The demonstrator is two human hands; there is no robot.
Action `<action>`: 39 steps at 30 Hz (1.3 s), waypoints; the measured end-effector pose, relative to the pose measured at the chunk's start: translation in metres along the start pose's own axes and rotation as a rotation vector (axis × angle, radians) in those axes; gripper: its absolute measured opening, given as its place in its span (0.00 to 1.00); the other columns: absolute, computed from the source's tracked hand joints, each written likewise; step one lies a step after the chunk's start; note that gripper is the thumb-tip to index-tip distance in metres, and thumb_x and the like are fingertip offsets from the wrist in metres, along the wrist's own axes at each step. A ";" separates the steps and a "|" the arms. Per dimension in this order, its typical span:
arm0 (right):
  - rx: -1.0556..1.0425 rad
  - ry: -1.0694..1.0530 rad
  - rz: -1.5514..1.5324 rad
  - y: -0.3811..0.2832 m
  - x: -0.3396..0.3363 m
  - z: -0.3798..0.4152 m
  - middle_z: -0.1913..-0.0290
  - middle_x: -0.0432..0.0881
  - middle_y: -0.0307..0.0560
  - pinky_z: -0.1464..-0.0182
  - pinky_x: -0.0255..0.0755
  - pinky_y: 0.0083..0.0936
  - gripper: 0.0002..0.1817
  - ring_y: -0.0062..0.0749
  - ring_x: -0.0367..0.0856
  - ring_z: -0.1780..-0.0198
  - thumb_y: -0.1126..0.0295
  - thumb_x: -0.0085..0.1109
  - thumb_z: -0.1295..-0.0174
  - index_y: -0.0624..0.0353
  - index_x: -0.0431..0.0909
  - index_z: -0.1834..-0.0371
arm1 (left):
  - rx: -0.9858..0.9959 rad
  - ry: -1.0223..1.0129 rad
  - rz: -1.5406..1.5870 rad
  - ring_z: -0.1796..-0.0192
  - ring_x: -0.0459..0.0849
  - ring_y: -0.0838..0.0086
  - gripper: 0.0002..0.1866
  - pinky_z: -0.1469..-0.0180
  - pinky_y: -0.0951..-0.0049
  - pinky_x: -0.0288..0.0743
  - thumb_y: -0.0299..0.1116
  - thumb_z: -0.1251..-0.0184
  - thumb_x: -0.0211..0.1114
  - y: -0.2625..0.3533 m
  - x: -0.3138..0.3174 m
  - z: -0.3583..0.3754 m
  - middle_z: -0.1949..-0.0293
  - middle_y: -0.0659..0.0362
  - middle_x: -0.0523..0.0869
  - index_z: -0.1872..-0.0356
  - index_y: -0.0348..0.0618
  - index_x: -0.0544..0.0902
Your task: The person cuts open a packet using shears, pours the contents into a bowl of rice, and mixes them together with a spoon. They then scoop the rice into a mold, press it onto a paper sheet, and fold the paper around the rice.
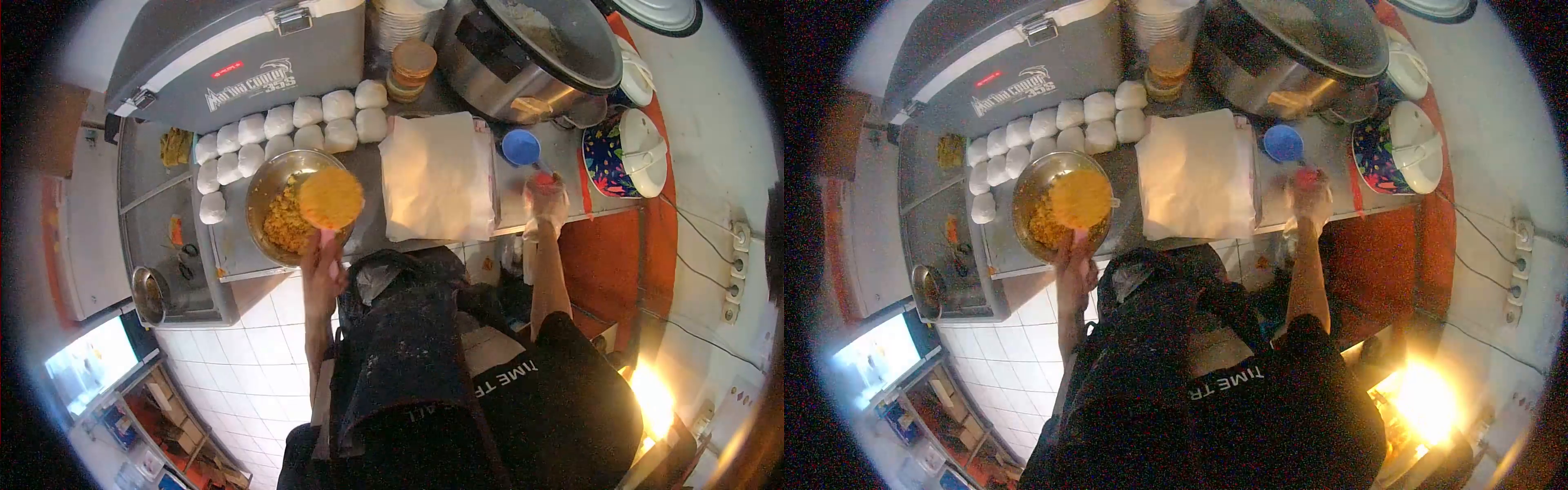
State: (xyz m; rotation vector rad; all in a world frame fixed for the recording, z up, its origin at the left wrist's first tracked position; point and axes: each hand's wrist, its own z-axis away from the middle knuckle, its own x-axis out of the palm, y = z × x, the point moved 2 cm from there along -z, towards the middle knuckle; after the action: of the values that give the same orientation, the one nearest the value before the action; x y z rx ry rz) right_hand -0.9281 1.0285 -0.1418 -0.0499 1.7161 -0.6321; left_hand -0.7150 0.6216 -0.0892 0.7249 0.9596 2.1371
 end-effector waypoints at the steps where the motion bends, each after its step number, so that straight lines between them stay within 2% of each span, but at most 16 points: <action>1: 0.042 -0.015 -0.014 0.012 0.006 -0.003 0.52 0.84 0.53 0.52 0.78 0.41 0.29 0.51 0.83 0.51 0.47 0.68 0.48 0.52 0.77 0.47 | -0.001 -0.002 -0.009 0.84 0.66 0.86 0.28 0.85 0.84 0.56 0.37 0.26 0.57 -0.002 0.011 -0.006 0.72 0.65 0.74 0.30 0.39 0.62; 6: 0.113 -0.015 0.053 0.017 0.010 0.000 0.49 0.82 0.53 0.49 0.76 0.42 0.31 0.51 0.82 0.48 0.46 0.69 0.49 0.50 0.75 0.44 | 0.043 -0.362 -0.200 0.82 0.68 0.84 0.29 0.83 0.80 0.61 0.35 0.25 0.55 -0.038 0.067 -0.060 0.71 0.62 0.75 0.28 0.38 0.60; 10: 0.097 -0.099 0.021 0.021 0.006 0.001 0.49 0.83 0.53 0.46 0.75 0.42 0.35 0.52 0.81 0.47 0.46 0.70 0.50 0.50 0.74 0.41 | 0.157 -0.330 -0.540 0.79 0.76 0.75 0.28 0.79 0.75 0.68 0.34 0.26 0.55 -0.057 0.094 -0.094 0.70 0.56 0.78 0.28 0.39 0.61; 11: 0.086 -0.086 -0.013 0.023 0.005 0.001 0.49 0.83 0.53 0.46 0.75 0.42 0.35 0.52 0.81 0.47 0.47 0.70 0.50 0.50 0.73 0.40 | 0.646 -0.243 -0.731 0.76 0.80 0.69 0.28 0.77 0.70 0.71 0.34 0.27 0.56 -0.053 0.102 -0.099 0.68 0.53 0.79 0.29 0.39 0.62; 13: 0.070 -0.062 -0.053 0.032 0.005 0.004 0.49 0.83 0.53 0.46 0.75 0.41 0.36 0.52 0.81 0.47 0.46 0.71 0.51 0.51 0.73 0.40 | 1.141 -0.152 -0.902 0.72 0.83 0.62 0.28 0.75 0.65 0.75 0.34 0.28 0.57 -0.059 0.107 -0.099 0.66 0.50 0.80 0.29 0.40 0.64; 15: 0.052 -0.036 -0.091 0.033 -0.001 0.003 0.49 0.83 0.53 0.46 0.75 0.41 0.37 0.52 0.81 0.47 0.46 0.71 0.51 0.51 0.73 0.40 | 0.955 -0.192 -1.297 0.65 0.85 0.53 0.30 0.70 0.56 0.79 0.32 0.29 0.56 -0.049 0.124 -0.084 0.60 0.46 0.80 0.27 0.44 0.60; 16: 0.077 -0.065 -0.076 0.030 -0.006 0.002 0.49 0.83 0.53 0.46 0.74 0.41 0.37 0.52 0.81 0.47 0.46 0.72 0.52 0.51 0.73 0.40 | 0.954 -0.196 -1.303 0.65 0.85 0.53 0.30 0.70 0.56 0.79 0.32 0.29 0.56 -0.053 0.130 -0.081 0.60 0.46 0.80 0.27 0.44 0.60; 18: 0.100 -0.099 -0.067 0.032 -0.002 0.001 0.49 0.83 0.54 0.46 0.74 0.41 0.38 0.52 0.81 0.47 0.46 0.72 0.53 0.51 0.73 0.40 | 0.729 -0.355 -1.593 0.66 0.85 0.54 0.36 0.68 0.53 0.81 0.29 0.32 0.56 -0.071 0.140 -0.081 0.58 0.48 0.78 0.25 0.46 0.54; 19: 0.109 -0.086 -0.051 0.039 0.004 -0.001 0.49 0.83 0.55 0.46 0.74 0.42 0.37 0.53 0.81 0.47 0.46 0.72 0.53 0.51 0.73 0.41 | 0.794 -0.339 -1.616 0.67 0.85 0.55 0.39 0.71 0.56 0.81 0.27 0.35 0.55 -0.084 0.138 -0.082 0.59 0.48 0.77 0.23 0.49 0.49; 23: 0.112 -0.111 -0.082 0.036 0.004 0.002 0.50 0.83 0.56 0.46 0.74 0.44 0.34 0.54 0.80 0.47 0.45 0.71 0.53 0.52 0.75 0.45 | 0.786 -0.328 -1.657 0.70 0.85 0.56 0.40 0.75 0.58 0.80 0.27 0.37 0.56 -0.093 0.140 -0.081 0.61 0.48 0.77 0.23 0.48 0.50; 25: 0.115 -0.098 -0.042 0.027 0.005 0.005 0.51 0.83 0.56 0.46 0.74 0.44 0.33 0.55 0.80 0.47 0.47 0.70 0.51 0.51 0.75 0.45 | 0.881 -0.306 -1.661 0.72 0.84 0.57 0.40 0.77 0.59 0.79 0.28 0.35 0.55 -0.087 0.143 -0.074 0.61 0.47 0.77 0.23 0.46 0.48; 27: 0.118 -0.081 0.000 0.014 0.001 0.007 0.51 0.83 0.56 0.46 0.74 0.44 0.31 0.55 0.80 0.47 0.48 0.68 0.49 0.51 0.75 0.45 | 0.834 -0.322 -1.630 0.73 0.83 0.57 0.40 0.78 0.59 0.79 0.29 0.34 0.55 -0.081 0.150 -0.070 0.61 0.48 0.77 0.23 0.45 0.47; 30: 0.116 -0.147 -0.001 0.004 0.000 0.008 0.48 0.82 0.55 0.42 0.72 0.42 0.38 0.52 0.77 0.43 0.48 0.72 0.52 0.54 0.73 0.39 | 0.828 -0.340 -1.510 0.75 0.82 0.58 0.39 0.79 0.59 0.78 0.31 0.32 0.55 -0.086 0.156 -0.068 0.61 0.47 0.78 0.23 0.44 0.45; 36: -0.133 -0.170 -0.007 0.011 0.019 0.016 0.50 0.82 0.54 0.41 0.72 0.43 0.38 0.48 0.73 0.38 0.52 0.69 0.48 0.57 0.70 0.34 | 0.911 -0.306 -1.467 0.75 0.82 0.53 0.40 0.76 0.58 0.79 0.33 0.31 0.55 -0.116 0.151 -0.076 0.61 0.43 0.80 0.23 0.42 0.44; 38: -0.319 0.009 0.053 -0.009 0.007 0.028 0.51 0.82 0.54 0.42 0.72 0.41 0.37 0.47 0.77 0.44 0.53 0.67 0.44 0.55 0.68 0.32 | 0.949 -0.303 -1.441 0.73 0.82 0.50 0.40 0.73 0.56 0.79 0.33 0.31 0.54 -0.115 0.150 -0.075 0.62 0.42 0.80 0.23 0.40 0.44; 39: -0.193 -0.243 0.092 -0.030 -0.001 0.034 0.52 0.83 0.55 0.45 0.74 0.41 0.37 0.48 0.79 0.47 0.52 0.66 0.43 0.55 0.67 0.32 | 0.761 -0.402 -1.364 0.70 0.82 0.49 0.39 0.69 0.55 0.80 0.33 0.31 0.54 -0.104 0.153 -0.069 0.62 0.42 0.80 0.23 0.40 0.44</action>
State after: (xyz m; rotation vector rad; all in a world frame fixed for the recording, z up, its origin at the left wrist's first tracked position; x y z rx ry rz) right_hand -0.9062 0.9902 -0.1317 -0.1755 1.5290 -0.3742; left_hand -0.8219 0.7611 -0.1795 0.5116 1.4292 0.4131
